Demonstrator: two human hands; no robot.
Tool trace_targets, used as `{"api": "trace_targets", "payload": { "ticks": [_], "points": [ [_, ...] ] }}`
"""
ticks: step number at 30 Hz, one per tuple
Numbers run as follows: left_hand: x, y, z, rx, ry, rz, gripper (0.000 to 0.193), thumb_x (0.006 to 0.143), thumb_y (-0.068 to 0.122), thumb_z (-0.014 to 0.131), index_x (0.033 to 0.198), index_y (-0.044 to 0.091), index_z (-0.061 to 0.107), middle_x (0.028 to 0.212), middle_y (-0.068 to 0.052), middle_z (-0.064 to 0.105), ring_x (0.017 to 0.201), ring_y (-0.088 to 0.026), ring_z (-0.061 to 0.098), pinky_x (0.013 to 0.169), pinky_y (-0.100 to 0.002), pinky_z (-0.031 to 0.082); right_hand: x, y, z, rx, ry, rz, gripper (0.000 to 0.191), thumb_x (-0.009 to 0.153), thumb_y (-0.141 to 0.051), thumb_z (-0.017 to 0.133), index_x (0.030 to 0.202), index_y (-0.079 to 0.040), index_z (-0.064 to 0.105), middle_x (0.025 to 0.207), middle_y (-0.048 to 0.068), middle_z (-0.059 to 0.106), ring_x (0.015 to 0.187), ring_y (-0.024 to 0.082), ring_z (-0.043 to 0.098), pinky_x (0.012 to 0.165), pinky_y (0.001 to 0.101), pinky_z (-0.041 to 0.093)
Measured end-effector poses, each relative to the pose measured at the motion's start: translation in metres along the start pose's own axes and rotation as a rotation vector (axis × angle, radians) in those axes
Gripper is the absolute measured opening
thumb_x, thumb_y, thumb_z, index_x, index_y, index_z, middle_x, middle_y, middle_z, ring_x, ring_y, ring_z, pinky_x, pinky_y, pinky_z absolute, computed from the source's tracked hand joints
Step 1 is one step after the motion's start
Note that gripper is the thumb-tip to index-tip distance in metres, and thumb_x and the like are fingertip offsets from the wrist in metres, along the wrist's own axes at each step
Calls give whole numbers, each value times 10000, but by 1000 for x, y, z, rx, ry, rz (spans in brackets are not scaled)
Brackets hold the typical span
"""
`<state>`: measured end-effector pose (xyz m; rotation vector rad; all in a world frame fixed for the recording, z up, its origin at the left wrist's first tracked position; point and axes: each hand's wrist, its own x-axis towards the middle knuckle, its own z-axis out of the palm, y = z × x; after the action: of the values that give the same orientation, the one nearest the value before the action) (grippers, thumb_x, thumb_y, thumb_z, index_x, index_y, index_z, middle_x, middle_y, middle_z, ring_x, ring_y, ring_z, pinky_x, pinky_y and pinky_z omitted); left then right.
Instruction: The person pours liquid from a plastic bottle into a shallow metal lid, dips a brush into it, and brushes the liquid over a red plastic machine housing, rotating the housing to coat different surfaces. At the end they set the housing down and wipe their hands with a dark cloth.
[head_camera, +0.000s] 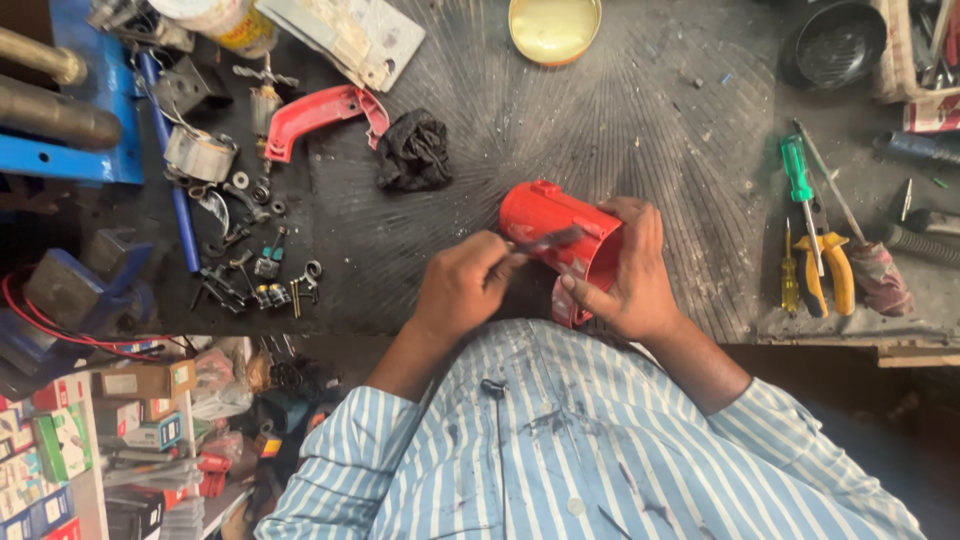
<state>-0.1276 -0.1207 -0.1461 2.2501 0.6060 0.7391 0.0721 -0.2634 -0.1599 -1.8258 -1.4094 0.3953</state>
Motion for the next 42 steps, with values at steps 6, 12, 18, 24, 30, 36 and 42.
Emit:
{"api": "trace_targets", "payload": {
  "ticks": [6,12,18,24,30,36,42],
  "points": [
    [-16,-9,4,-96,-9,-1,240,961,195,731,878,26,584,828,-118,650,713,-314,687,605,-407,526,3,-4,-6,13,-24,15,941,726,-430,837,1414,37,397,1331,252,466,1279,430,477,1128,523,382],
    [-30,-16,11,-57,-13,-122,226,955,193,744,892,21,611,792,-130,639,669,-307,674,590,-407,523,9,-8,-17,-5,-107,-58,1196,550,-496,920,1410,81,322,1315,281,437,1259,445,463,1095,522,382],
    [-24,-18,15,-70,48,-130,252,990,209,720,885,37,568,852,-121,658,765,-308,713,632,-403,543,10,-8,-12,12,-133,145,1099,650,-448,899,1442,47,319,1366,269,440,1328,426,476,1132,498,401],
    [-16,-13,13,-77,-10,-93,209,962,207,721,909,36,613,854,-147,663,756,-345,699,632,-426,531,9,-14,-7,65,-131,290,1107,701,-438,905,1460,47,262,1429,272,428,1394,428,452,1154,495,389],
    [-11,-13,12,-27,55,-193,245,1000,218,710,889,37,587,875,-145,673,779,-359,698,646,-435,534,12,-21,-12,92,-161,300,1241,545,-447,973,1440,24,254,1416,262,400,1378,414,452,1124,477,417],
    [-3,-12,12,-98,16,-122,215,992,214,687,910,37,597,866,-155,666,763,-374,687,636,-451,526,13,-26,-12,104,-179,366,1187,585,-418,949,1451,14,261,1413,246,406,1372,391,469,1119,470,437],
    [0,-1,7,-37,-9,-194,248,984,205,709,881,42,553,837,-149,655,759,-391,673,617,-470,502,12,-25,-11,65,-149,293,1176,574,-406,961,1439,22,290,1395,256,404,1362,400,449,1116,467,430]
  ]
}}
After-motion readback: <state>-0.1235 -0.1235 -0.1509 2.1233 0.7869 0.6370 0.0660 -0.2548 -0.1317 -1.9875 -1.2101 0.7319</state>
